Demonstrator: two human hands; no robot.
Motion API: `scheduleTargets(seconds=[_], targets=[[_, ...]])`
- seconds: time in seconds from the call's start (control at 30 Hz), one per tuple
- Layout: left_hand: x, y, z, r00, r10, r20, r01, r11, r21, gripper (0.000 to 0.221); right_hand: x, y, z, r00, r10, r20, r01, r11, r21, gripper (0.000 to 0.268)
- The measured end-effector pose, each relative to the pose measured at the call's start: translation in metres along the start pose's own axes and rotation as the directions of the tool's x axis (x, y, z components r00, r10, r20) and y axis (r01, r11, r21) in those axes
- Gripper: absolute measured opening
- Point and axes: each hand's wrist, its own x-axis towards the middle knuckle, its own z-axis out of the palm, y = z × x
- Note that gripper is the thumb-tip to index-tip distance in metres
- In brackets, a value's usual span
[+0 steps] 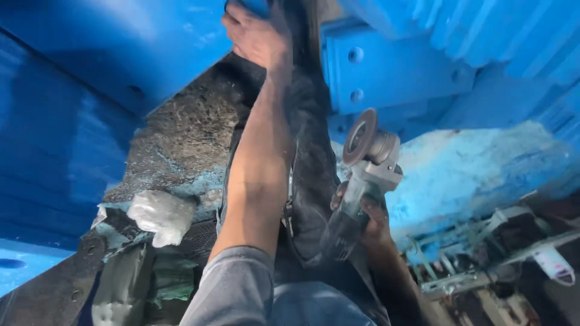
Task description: Smoothing the edges of blue plastic components using an angle grinder.
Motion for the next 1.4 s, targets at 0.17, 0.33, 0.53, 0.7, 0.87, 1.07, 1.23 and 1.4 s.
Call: scheduleTargets(seconds=[0.17,0.33,0.53,0.7,0.87,1.07,1.23,1.4], targets=[[0.016,0.019,-0.021,0.992,-0.123,0.01,0.122,0.986,0.115,0.07,0.015,-0.035,-0.04,0.987,0.148,-0.059,-0.149,0.989,-0.013,0.061],[-0.003,-0.007,-0.027,0.994,-0.098,-0.046,0.1,0.994,0.035,0.065,0.042,-0.079,-0.015,0.995,0.101,0.022,-0.097,0.985,-0.14,0.067],[-0.079,-0.048,-0.015,0.982,-0.182,0.049,0.185,0.981,-0.062,0.048,0.073,-0.105,-0.005,0.986,0.106,0.128,-0.079,0.976,-0.203,0.064],[-0.074,-0.082,0.012,0.579,-0.426,0.694,0.54,-0.438,-0.719,0.088,0.085,-0.126,0.013,0.988,0.085,0.133,-0.048,0.965,-0.257,0.064],[-0.052,-0.086,0.044,0.625,-0.401,0.669,0.455,-0.51,-0.73,0.098,0.093,-0.141,-0.002,0.982,0.101,0.163,-0.049,0.955,-0.294,0.064],[-0.095,-0.066,-0.043,0.412,-0.619,0.669,0.58,-0.388,-0.717,0.104,0.078,-0.148,0.002,0.971,0.054,0.234,0.034,0.934,-0.355,0.061],[-0.09,-0.055,-0.247,0.363,-0.466,0.807,0.688,-0.45,-0.57,0.094,0.057,-0.15,0.046,0.959,0.02,0.284,0.122,0.874,-0.471,0.063],[-0.108,-0.164,-0.279,0.506,-0.073,0.859,0.722,-0.51,-0.468,0.083,0.039,-0.138,0.099,0.91,0.08,0.406,0.188,0.794,-0.578,0.065]])
